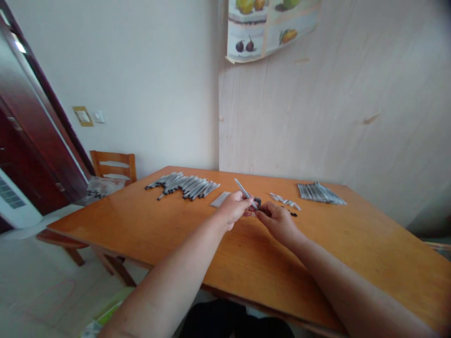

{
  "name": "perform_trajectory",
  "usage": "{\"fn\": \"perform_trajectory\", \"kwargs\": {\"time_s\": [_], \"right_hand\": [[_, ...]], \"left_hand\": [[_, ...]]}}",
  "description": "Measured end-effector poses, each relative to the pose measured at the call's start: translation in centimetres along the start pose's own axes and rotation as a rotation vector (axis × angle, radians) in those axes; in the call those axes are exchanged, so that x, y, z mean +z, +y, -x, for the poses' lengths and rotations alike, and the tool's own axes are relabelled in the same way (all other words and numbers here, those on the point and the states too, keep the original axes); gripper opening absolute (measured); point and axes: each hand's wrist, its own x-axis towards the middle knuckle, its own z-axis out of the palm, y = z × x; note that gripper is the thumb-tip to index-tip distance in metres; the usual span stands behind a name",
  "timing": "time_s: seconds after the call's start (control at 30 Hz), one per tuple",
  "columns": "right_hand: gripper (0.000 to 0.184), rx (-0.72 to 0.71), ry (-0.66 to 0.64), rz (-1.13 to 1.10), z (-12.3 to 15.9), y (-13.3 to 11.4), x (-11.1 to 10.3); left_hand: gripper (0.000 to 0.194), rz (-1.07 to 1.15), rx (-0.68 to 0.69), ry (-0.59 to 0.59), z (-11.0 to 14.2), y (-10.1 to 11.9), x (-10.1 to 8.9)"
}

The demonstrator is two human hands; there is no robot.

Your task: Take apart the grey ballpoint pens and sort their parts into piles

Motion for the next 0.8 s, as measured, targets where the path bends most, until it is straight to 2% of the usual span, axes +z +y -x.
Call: {"fn": "perform_trajectory", "kwargs": {"time_s": [0.17,0.43,0.63,0.7,0.8], "right_hand": [[0.023,-0.035,0.027,0.028,0.0,0.0,-0.2],[0.020,-0.104,0.061,0.080,-0.1,0.2,-0.6],[0.020,-0.128,-0.032,0.085,-0.2,0.7,-1.2],[0.019,-0.104,-0.002,0.118,-0.3,1.0,-1.5],[0.022,-0.045,0.035,0.104,-0.4,1.3,-1.9]], "left_hand": [[0.017,-0.018,0.034,0.141,0.5,-0.6,1.8],[0.011,-0.162,0.125,0.278,-0.2,-3.4,4.1],[0.010,-0.281,0.164,0.447,-0.5,-4.0,4.7],[0.010,-0.319,0.144,0.469,-0.5,-4.3,4.8],[0.012,-0.417,0.163,0.443,-0.3,-4.7,4.8]]}}
